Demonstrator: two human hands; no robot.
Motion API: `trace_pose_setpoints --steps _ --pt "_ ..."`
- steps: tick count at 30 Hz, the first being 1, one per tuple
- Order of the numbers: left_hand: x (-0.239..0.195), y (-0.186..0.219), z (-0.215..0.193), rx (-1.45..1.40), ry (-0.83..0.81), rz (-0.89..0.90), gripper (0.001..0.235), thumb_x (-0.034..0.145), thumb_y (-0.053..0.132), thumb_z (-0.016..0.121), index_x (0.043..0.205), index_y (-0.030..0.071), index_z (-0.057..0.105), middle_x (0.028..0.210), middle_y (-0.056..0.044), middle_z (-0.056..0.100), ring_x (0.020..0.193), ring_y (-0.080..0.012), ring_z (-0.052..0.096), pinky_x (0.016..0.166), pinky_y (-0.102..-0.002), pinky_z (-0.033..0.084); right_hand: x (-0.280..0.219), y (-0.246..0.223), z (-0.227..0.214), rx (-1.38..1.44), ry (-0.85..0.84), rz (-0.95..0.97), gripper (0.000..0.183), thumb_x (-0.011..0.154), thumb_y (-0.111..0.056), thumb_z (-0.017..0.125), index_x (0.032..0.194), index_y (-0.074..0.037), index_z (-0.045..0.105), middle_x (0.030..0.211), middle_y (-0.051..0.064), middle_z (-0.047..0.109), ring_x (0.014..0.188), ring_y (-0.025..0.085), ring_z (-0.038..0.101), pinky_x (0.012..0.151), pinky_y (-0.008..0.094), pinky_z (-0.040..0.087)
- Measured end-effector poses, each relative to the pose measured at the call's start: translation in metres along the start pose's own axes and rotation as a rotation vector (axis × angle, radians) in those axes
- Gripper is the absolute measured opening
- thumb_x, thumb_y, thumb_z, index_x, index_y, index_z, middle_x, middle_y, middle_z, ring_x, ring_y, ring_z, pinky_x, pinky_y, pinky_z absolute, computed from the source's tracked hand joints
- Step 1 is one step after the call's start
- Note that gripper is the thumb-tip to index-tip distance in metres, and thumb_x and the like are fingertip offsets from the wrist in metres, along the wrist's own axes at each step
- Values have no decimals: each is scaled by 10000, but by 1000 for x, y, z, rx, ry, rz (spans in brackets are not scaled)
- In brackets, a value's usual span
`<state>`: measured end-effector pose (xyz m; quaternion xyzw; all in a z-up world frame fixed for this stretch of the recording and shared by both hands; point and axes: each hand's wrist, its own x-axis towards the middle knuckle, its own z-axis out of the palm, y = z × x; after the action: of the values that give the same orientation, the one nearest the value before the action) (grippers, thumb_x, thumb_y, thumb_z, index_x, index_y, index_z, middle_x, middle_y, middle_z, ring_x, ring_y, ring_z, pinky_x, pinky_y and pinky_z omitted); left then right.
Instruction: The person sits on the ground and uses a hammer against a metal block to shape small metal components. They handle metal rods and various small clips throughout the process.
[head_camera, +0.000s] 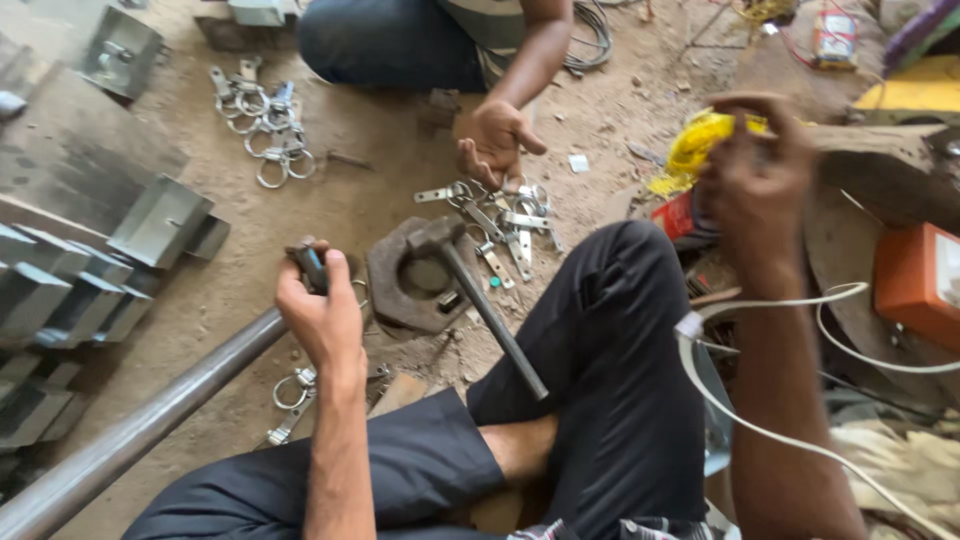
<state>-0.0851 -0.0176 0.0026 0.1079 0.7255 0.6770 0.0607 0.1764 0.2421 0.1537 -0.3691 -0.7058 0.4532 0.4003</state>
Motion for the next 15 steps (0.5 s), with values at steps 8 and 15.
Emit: trace_pose_setpoints --steps 8,15 --pt "-2 2 -4 20 12 -44 169 956 86 674 1076 -33 664 1006 -85 689 930 -164 659 855 -316 534 98 84 181 -60 -324 -495 206 1153 -120 473 1188 -28 654 736 21 618 600 75 579 496 253 474" --pt "3 -6 1 -9 12 -87 175 937 85 687 1071 -27 666 999 -64 697 926 -147 663 853 -299 536 94 107 230 -150 -405 -299 199 1121 -172 518 1111 -18 644 748 129 695 666 173 708 608 327 546"
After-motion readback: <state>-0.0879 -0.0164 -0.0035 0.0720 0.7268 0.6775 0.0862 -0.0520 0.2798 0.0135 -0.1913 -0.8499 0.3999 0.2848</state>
